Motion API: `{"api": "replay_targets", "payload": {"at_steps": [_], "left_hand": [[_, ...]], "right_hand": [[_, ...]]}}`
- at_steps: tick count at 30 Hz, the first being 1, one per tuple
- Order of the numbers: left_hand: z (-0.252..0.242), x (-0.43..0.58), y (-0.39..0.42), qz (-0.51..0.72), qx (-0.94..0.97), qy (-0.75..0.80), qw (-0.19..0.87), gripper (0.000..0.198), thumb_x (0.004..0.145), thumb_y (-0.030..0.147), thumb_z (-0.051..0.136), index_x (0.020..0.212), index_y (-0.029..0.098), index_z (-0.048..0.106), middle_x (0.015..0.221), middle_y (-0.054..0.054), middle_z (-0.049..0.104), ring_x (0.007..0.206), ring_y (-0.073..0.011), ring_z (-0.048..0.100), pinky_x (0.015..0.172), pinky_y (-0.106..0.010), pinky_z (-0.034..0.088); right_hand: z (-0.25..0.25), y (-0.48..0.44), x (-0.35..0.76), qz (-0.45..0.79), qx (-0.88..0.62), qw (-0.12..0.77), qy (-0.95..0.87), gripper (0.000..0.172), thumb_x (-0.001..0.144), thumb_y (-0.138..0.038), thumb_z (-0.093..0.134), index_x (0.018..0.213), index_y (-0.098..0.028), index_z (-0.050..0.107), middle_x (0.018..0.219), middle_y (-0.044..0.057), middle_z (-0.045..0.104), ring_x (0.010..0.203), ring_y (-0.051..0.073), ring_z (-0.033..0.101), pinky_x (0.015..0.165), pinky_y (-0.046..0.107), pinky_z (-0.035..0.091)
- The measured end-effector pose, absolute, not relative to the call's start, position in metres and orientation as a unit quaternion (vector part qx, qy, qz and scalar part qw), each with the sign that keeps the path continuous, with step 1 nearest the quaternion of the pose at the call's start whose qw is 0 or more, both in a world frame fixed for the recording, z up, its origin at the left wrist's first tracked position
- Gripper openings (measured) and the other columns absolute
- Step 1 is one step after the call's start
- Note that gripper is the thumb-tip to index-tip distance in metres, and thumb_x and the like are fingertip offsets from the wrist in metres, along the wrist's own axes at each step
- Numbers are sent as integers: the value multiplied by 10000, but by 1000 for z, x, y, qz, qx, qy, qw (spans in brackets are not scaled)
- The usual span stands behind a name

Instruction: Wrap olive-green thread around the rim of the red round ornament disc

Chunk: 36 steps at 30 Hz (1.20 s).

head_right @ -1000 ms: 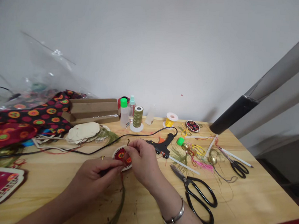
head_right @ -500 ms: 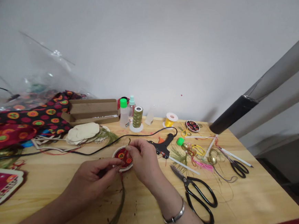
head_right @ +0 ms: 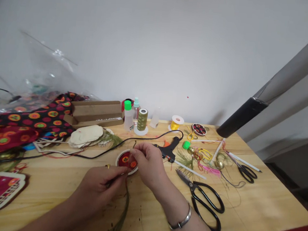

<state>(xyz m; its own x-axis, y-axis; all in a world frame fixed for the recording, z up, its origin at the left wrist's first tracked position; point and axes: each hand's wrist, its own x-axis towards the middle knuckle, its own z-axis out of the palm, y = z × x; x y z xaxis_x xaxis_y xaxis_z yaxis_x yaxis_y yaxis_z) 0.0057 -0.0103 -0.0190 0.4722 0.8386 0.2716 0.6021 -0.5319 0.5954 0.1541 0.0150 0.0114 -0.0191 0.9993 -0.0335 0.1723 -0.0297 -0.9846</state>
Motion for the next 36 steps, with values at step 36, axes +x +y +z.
{"api": "replay_targets", "payload": {"at_steps": [36], "left_hand": [[-3, 3, 5, 548, 430, 410, 589, 279, 799, 311, 536, 1034, 178, 609, 1140, -79, 613, 1064, -220, 539, 944, -364, 386]], "right_hand": [[15, 9, 152, 503, -517, 450, -526, 136, 715, -211, 552, 598, -158, 506, 501, -45, 490, 446, 64, 392, 446, 186, 318]]}}
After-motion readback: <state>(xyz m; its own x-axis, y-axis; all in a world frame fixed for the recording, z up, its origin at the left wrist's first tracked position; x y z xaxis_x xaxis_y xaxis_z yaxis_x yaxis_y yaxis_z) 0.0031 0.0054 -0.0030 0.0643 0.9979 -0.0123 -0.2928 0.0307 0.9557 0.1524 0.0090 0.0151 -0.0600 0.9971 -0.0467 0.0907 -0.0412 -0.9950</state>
